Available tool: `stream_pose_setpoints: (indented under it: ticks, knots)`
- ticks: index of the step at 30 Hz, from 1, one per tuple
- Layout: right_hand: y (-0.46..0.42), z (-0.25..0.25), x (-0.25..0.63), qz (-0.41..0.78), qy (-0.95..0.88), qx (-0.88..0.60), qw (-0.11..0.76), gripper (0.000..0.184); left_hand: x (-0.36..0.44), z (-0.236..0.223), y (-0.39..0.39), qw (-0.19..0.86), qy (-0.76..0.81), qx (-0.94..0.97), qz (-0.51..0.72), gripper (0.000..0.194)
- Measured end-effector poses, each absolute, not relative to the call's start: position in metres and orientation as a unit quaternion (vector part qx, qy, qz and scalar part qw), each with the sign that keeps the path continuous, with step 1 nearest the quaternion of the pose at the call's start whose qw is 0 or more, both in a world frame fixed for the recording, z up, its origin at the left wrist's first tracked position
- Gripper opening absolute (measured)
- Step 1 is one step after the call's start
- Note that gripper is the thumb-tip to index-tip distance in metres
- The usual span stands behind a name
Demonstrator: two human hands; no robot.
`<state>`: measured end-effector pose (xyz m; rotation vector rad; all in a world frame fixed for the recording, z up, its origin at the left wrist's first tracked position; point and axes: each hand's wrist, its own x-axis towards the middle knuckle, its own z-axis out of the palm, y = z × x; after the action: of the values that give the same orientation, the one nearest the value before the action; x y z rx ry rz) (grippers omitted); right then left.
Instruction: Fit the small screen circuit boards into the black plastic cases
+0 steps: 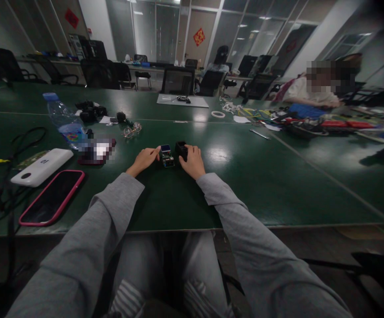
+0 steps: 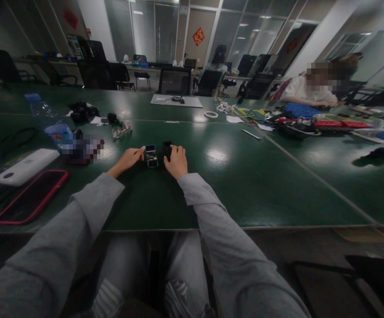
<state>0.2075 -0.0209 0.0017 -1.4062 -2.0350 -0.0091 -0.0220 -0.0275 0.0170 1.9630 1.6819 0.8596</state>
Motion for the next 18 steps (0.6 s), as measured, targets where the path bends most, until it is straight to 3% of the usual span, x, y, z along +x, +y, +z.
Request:
stream_pose_setpoints:
  ticks: [10,15,18]
  knots:
    - [-0.022,0.000,0.205,0.001,-0.775,-0.537,0.333,0.049,-0.022,0.014,-0.026,0.203,0.604,0.712,0.296,0.064]
    - [-0.043,0.020,0.195,-0.038,-0.754,-0.500,0.424,0.042,-0.022,0.013,-0.024,0.215,0.598,0.705,0.314,0.062]
    - [-0.060,0.027,0.176,-0.040,-0.773,-0.467,0.427,0.045,-0.023,0.012,-0.020,0.273,0.582,0.669,0.373,0.060]
